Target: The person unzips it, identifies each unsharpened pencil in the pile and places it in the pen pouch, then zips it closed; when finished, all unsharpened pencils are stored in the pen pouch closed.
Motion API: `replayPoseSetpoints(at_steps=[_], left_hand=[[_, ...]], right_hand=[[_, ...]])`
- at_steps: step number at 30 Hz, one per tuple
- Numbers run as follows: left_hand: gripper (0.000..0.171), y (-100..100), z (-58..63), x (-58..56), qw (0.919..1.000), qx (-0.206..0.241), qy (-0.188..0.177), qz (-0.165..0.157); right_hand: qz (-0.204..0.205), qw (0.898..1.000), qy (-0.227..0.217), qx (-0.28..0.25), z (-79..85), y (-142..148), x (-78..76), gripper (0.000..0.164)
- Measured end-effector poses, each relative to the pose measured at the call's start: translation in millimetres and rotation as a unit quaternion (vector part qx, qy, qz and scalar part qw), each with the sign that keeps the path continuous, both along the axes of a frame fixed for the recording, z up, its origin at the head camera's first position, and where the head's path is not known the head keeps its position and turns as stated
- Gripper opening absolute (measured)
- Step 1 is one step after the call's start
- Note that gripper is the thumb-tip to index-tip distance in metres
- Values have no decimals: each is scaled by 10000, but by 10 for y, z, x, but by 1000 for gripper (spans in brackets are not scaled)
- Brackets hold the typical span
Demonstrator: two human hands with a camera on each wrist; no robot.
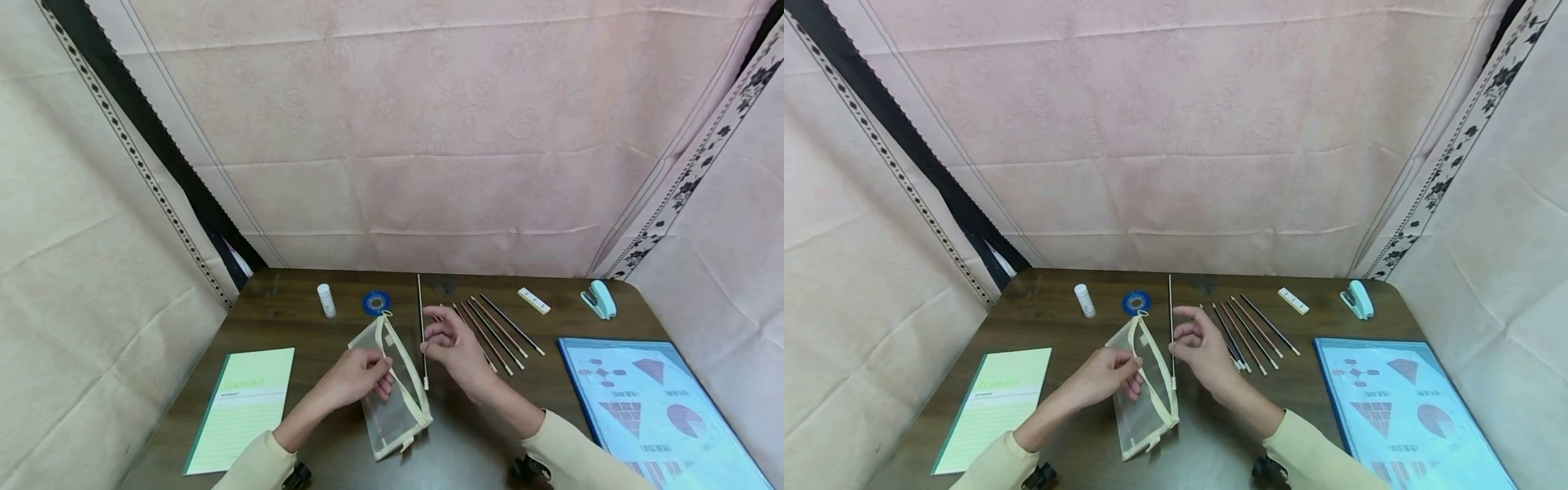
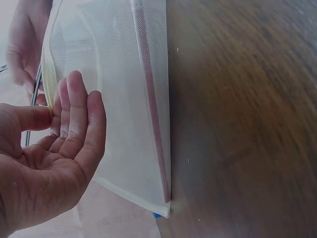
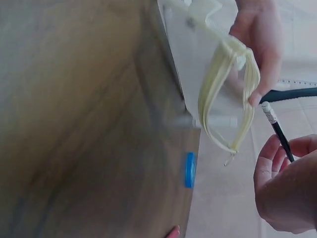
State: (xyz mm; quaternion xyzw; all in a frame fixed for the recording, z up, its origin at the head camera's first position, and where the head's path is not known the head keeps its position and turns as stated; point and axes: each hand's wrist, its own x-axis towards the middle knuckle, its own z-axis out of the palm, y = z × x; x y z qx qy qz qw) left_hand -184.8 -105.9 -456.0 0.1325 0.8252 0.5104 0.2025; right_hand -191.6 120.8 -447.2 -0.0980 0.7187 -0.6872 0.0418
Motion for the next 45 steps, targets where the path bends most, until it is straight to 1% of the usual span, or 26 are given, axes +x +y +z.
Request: replayPoseSetpoints(at_steps=[3,6,9,14,18,22,27,32,35,38,45], left_hand=[[35,-7,4,0,10000,3,-51,19],[34,-9,9,-3,10000,-21,-25,14],[33,-6,13,-3,10000,-25,14,3],[34,-1,9,-2,10000,34,41,-1],[33,8,-4,-2,9999,55,96,-15],[33,26,-2,2,9999,8,162,-47],[32,33,15,6,9999,-43,86,-46],[32,41,6,1,10000,-48,54,-68],[32,42,-2,0,10000,-18,45,-68],[32,40,-6,4,10000,30,12,-54],[32,42,-15,13,9999,87,-2,-69]], right_hand=[[43,9998,-197,-50,-1,-43,41,55],[65,9995,-287,-76,-17,-77,81,55],[182,9991,-371,-97,-49,-105,119,57],[457,9977,-487,105,-124,-137,179,60],[530,9969,-538,213,-171,-139,205,61],[600,9961,-591,273,-192,-122,219,60],[735,9947,-579,422,-226,-109,222,59],[717,9938,-468,703,-255,-128,220,58],[697,9936,-426,783,-274,-147,221,58],[734,9929,-486,804,-288,-164,226,58],[981,9888,-728,863,-283,-186,232,57]])
